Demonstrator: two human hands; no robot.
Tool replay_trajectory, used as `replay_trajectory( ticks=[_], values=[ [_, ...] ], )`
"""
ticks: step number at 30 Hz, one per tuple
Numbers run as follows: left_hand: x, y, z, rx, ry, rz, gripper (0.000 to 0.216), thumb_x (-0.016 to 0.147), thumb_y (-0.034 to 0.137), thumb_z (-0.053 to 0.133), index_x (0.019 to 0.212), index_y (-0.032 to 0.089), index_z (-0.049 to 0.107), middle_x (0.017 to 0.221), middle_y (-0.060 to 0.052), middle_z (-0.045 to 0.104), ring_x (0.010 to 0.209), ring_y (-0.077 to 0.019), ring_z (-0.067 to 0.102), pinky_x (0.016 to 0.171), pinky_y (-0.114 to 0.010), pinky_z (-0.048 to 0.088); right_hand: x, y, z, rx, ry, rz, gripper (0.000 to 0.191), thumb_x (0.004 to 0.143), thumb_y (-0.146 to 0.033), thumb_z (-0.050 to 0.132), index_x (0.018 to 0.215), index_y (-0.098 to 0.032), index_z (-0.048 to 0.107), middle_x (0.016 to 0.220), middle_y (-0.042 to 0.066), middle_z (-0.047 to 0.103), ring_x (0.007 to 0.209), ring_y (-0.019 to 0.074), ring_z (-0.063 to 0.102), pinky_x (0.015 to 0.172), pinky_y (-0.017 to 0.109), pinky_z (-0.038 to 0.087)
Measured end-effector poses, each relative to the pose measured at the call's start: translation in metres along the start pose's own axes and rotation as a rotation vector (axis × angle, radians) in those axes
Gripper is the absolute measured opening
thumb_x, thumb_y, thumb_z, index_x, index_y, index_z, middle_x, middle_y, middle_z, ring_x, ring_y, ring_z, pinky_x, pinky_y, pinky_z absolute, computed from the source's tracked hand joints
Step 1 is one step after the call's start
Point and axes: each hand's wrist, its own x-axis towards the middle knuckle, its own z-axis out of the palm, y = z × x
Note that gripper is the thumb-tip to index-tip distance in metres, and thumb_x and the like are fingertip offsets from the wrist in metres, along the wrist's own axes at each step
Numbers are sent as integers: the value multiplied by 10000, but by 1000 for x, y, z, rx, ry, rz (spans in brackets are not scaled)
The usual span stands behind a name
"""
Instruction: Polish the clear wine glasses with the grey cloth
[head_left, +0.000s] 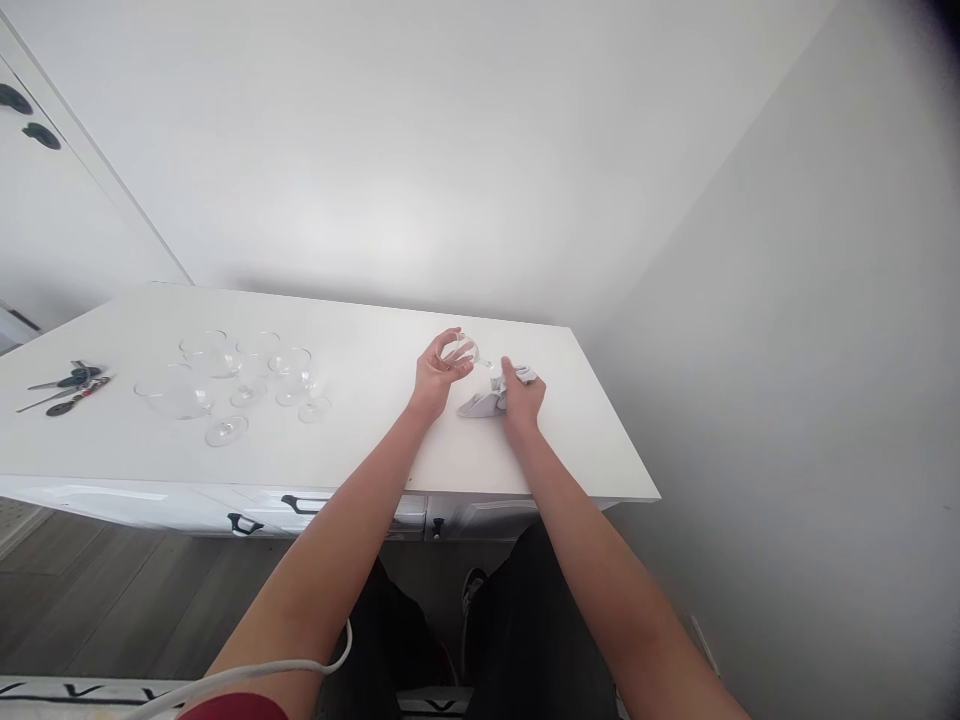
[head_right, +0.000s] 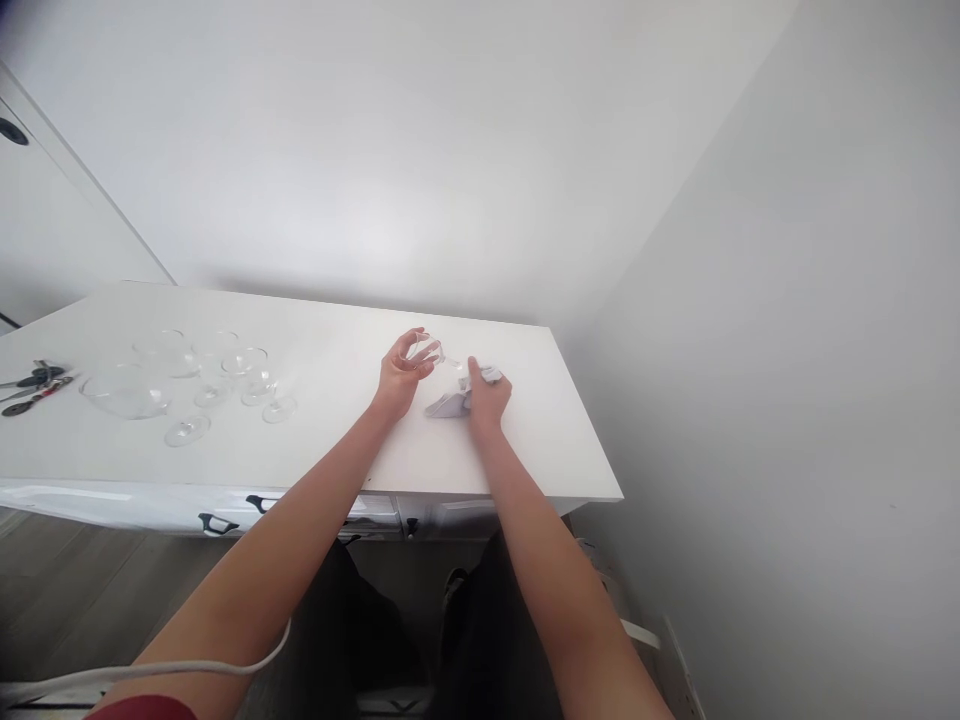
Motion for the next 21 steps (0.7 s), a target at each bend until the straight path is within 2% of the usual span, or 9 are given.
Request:
replay_trajectory(
  ticks=[2,4,6,8,10,13,16,21],
  values=[
    [2,-4,-4,-21,107,24,628,669,317,940,1221,266,645,1471,-114,520,1261,-331,631,1060,-466,513,-5,-4,1,-92,-30,-77,369,840,-510,676,680,-206,543,662,-11,579,609,135,506,577,276,455],
    [3,-6,-7,-33,201,43,650,676,313,937,1233,281,605,1429,-110,553,1266,-310,627,1055,-450,505,-11,-8,2,-225,-153,-248,246,846,-396,643,717,-210,548,678,-23,555,627,135,491,607,270,447],
    [2,-6,-8,-25,245,45,607,682,298,932,1187,283,593,1421,-95,564,1267,-293,621,1040,-431,502,-18,-11,3,-384,-341,-433,84,811,-291,627,832,-210,614,799,-17,599,635,125,492,639,264,450],
    [1,-4,-8,0,251,36,565,691,296,923,1152,279,596,1431,-90,565,1267,-286,614,1027,-421,501,-25,-13,6,-550,-485,-529,176,806,-259,611,968,-227,673,986,1,635,603,102,486,643,261,453],
    [-1,-2,-6,28,227,21,552,699,301,916,1152,276,602,1433,-94,573,1255,-281,617,1026,-424,498,-30,-14,8,-700,-547,-551,253,838,-270,599,1065,-251,709,1148,19,628,576,81,486,639,264,456],
    [-3,-1,-3,61,155,-15,530,718,297,900,1163,269,614,1410,-106,605,1228,-270,631,1027,-430,497,-34,-14,12,-874,-596,-587,353,872,-285,598,1205,-294,713,1281,27,609,654,95,569,667,272,471],
    [-4,-1,0,98,93,-75,520,730,299,890,1175,263,626,1395,-117,627,1219,-277,635,1011,-444,509,-36,-16,14,-1016,-606,-587,386,901,-311,583,1269,-306,699,1295,35,616,751,132,631,655,279,469],
    [-4,-2,2,124,18,-129,532,733,321,887,1194,253,630,1400,-131,631,1231,-300,632,1016,-479,517,-40,-19,15,-1110,-560,-543,348,930,-342,560,1235,-280,715,1256,52,637,830,173,666,647,290,477]
  ],
)
